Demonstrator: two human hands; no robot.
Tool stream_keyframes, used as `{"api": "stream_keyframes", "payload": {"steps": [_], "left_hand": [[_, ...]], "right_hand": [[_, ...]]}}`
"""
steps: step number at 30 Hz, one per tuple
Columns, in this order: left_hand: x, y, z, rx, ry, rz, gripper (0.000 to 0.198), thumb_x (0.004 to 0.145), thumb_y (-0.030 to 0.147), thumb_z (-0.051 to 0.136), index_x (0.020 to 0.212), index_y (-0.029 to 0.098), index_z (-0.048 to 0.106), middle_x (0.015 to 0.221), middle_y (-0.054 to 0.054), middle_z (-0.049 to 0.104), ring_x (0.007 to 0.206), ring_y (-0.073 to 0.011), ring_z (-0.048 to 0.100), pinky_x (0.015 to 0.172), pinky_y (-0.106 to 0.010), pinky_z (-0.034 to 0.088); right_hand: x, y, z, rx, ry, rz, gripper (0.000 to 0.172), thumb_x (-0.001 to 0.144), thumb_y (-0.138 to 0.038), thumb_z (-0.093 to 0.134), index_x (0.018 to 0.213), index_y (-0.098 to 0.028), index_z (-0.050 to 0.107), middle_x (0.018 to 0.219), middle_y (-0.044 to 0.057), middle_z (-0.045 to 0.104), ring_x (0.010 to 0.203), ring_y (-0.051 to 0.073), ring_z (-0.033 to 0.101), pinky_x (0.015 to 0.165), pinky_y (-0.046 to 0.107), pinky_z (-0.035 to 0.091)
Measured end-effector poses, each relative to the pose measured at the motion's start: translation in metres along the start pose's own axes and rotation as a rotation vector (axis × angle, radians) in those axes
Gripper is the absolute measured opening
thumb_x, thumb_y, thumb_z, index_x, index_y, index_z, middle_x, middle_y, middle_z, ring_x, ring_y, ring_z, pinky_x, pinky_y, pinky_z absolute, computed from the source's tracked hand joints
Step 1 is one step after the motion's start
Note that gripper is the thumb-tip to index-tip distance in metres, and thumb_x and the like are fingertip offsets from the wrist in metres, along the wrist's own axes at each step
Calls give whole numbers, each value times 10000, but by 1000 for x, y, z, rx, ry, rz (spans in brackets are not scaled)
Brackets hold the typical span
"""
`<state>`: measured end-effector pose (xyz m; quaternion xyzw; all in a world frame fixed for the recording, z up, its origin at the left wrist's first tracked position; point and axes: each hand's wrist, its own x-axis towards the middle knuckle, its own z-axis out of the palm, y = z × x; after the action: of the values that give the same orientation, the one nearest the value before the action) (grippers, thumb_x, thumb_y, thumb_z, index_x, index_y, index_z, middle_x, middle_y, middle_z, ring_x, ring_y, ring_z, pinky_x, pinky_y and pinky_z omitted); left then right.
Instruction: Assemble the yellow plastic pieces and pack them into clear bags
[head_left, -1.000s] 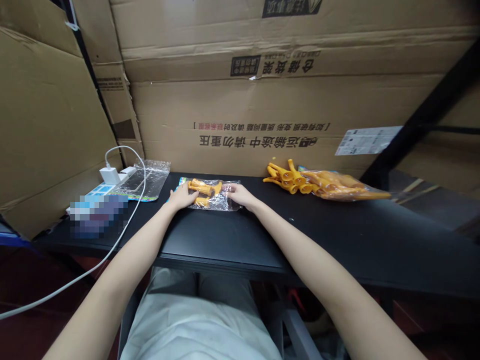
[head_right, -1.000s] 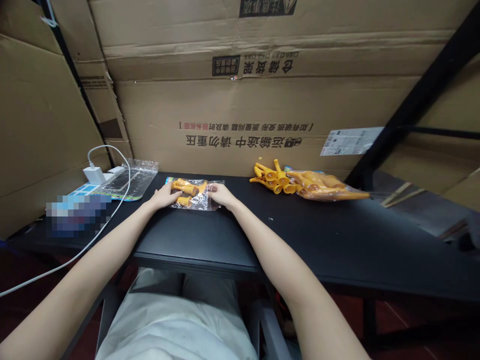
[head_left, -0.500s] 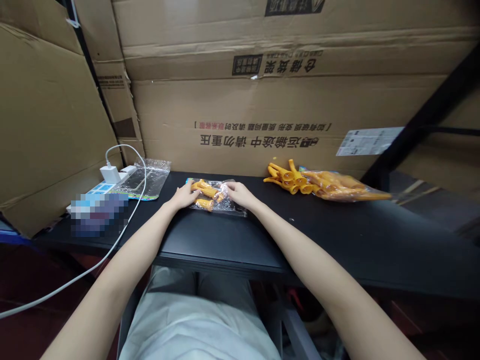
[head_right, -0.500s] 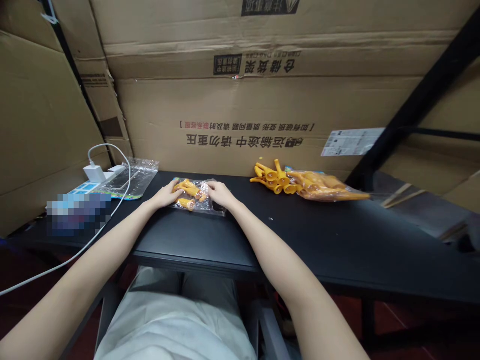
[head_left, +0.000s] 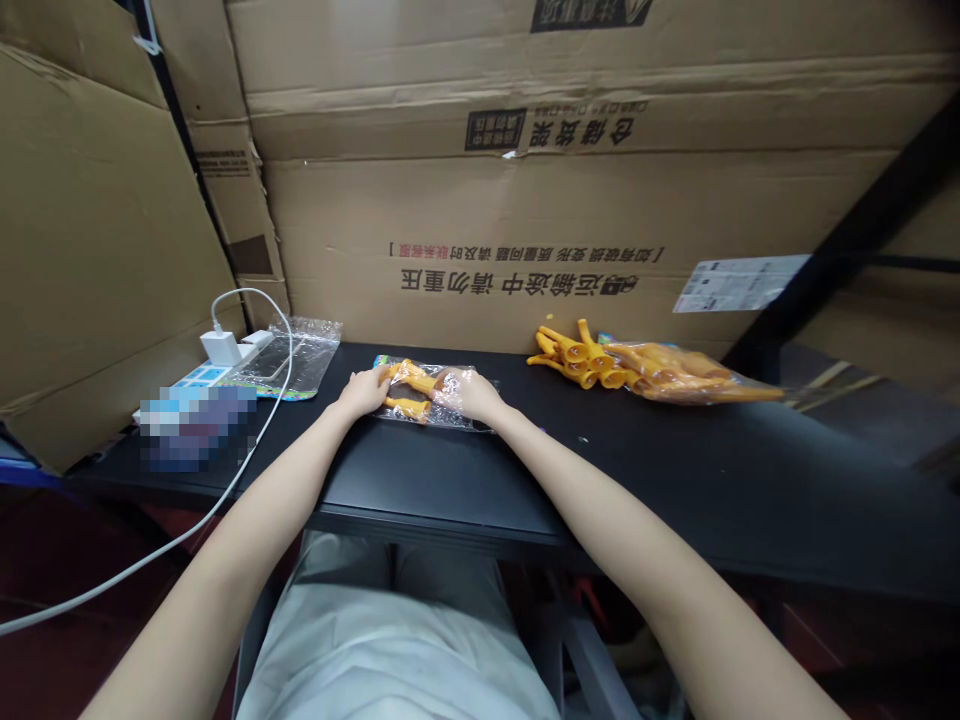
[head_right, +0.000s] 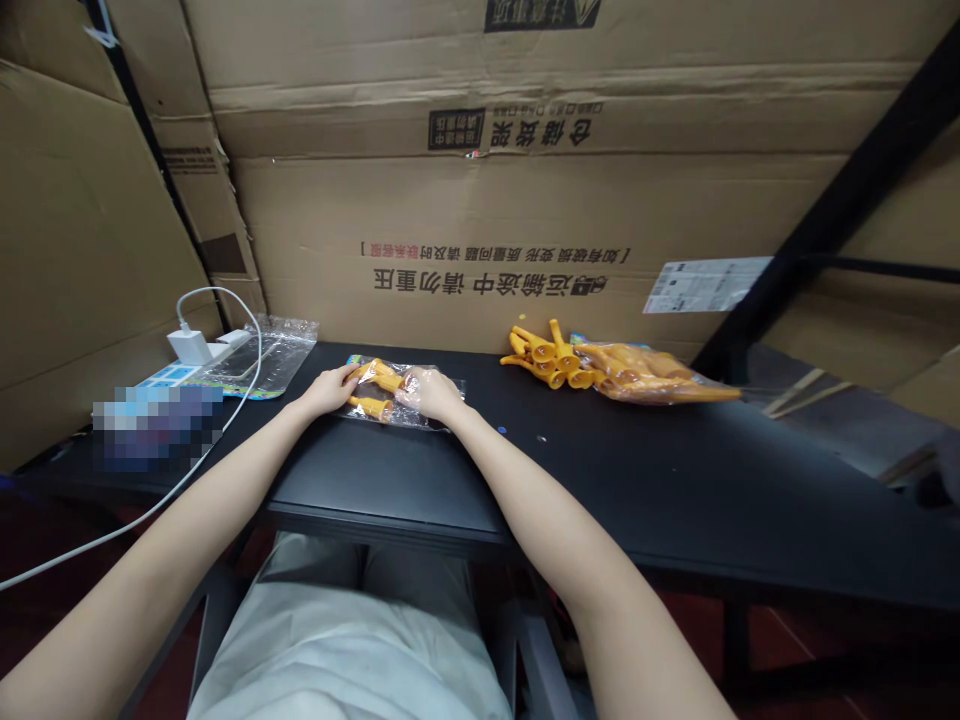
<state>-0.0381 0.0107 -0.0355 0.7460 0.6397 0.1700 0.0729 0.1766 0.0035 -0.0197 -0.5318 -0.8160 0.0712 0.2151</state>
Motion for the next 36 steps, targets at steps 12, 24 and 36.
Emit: {"api": "stream_keyframes", "payload": {"steps": [12, 24, 36], "left_hand": [[-5, 5, -2, 14, 22, 202, 456, 957, 321, 244, 1348, 221, 456, 1484, -89, 365, 1412, -228, 235, 1117, -576, 166], [0, 3, 3, -8, -122, 289, 549, 921, 371, 259, 1385, 124, 418, 1508, -71, 303, 1411, -162, 229, 1162, -299, 173], [11, -11, 6, 56, -75, 206, 512, 924, 349, 270, 1361, 150, 447, 1509, -76, 310, 1414, -153, 222, 1141, -295, 205]], "right_hand": [[7, 11, 10, 357, 146, -32, 200, 766, -357, 611, 736, -160, 624, 664, 46, 661, 612, 165, 594, 572, 252, 426], [5, 12, 15, 851, -169, 48, 465, 595, -508, 763, 796, -94, 692, 604, 55, 655, 407, 112, 515, 375, 234, 390], [12, 18, 5, 787, -3, 218, 295, 766, -190, 588, 1039, -140, 688, 964, 97, 709, 674, 157, 655, 547, 257, 516]]}}
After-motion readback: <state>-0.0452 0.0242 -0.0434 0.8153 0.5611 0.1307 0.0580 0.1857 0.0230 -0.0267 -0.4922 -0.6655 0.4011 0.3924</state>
